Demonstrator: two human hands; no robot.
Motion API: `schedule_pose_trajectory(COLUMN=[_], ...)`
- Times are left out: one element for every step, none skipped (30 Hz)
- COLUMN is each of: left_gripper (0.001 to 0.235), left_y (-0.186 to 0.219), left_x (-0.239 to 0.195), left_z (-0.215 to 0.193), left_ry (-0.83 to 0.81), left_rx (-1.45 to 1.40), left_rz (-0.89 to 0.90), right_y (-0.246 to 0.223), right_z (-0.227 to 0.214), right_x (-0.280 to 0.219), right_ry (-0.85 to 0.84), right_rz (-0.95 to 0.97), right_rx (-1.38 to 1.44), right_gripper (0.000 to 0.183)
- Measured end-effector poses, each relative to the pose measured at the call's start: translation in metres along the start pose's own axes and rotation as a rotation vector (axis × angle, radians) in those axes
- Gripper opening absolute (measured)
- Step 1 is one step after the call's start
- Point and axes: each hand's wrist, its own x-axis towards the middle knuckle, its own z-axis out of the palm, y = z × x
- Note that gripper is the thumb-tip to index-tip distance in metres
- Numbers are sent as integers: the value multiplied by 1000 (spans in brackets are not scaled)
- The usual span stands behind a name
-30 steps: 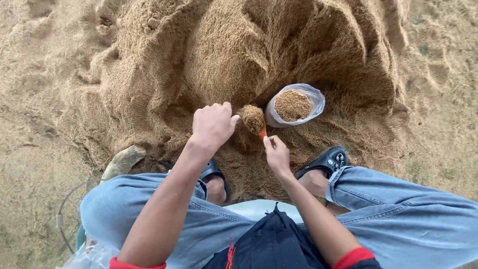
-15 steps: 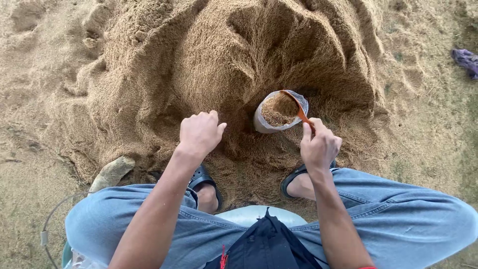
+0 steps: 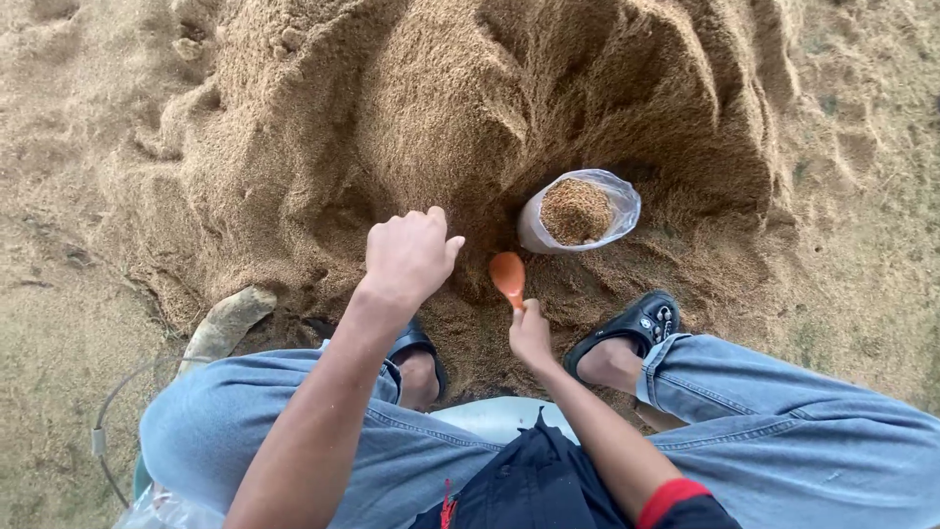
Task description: Filling small plastic bags with grain from a large pile using a spoon
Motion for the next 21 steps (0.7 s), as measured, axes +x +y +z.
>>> schedule_pose_trajectory(left_gripper=[42, 41, 41, 41, 41, 42, 42, 43, 44, 44, 43, 43, 43, 43, 44, 44, 43, 43, 43, 42, 42], left_y=[2, 3, 4, 3, 2, 2, 2, 2, 3, 2, 1, 0, 0, -1, -2, -2, -1, 0, -1, -1, -1], left_x=[-2, -3, -4, -3, -3, -4, -5, -5, -6, -4, -4, -2, -3, -4, -5, -4, -2, -1, 0, 2, 5], left_z=[-1, -2, -4, -4, -3, -1, -1, -2, -3, -1, 1, 1, 3, 4, 5, 5, 6, 7, 9, 11, 12], left_ry=[-6, -7, -9, -11, -15, -20, -24, -23, -22, -25, -25, -21, -20, -12, -5, -1, 3, 6, 9, 10, 11], left_rx=[-2, 7, 17, 16, 19, 19, 18, 21, 24, 22, 26, 31, 32, 43, 54, 52, 49, 45, 43, 44, 45], left_rz=[-4, -16, -27, -30, -14, 2, -1, 0, 2, -1, -8, -15, -15, -12, -9, -6, -6, -6, -2, 7, 15], right_y=[4, 7, 9, 8, 7, 8, 2, -4, -11, -16, -20, -27, -29, -33, -37, -42, -48, -53, -62, -72, -81], right_z=[2, 4, 6, 17, 28, 38, 44, 49, 54, 54, 55, 56, 51, 46, 40, 31, 22, 13, 2, -9, -19], right_x=[3, 8, 13, 18, 22, 26, 25, 27, 28, 32, 36, 42, 36, 31, 25, 24, 22, 20, 11, 3, -4], right_ry=[-6, 19, 44, 40, 69, 97, 93, 47, 1, -2, -18, -31, -31, 7, 45, 49, 95, 142, 146, 161, 176], right_rz=[4, 73, 143, 144, 105, 69, 71, 38, 4, 6, 15, 20, 19, 13, 7, 4, -39, -80, -82, -116, -151], right_rx=[-2, -57, -112, -113, -28, 56, 54, 86, 117, 115, 146, 179, 179, 179, 179, 177, 170, 162, 160, 163, 166], right_gripper=[22, 24, 27, 27, 24, 22, 22, 23, 24, 24, 24, 24, 24, 23, 23, 23, 22, 22, 22, 23, 24])
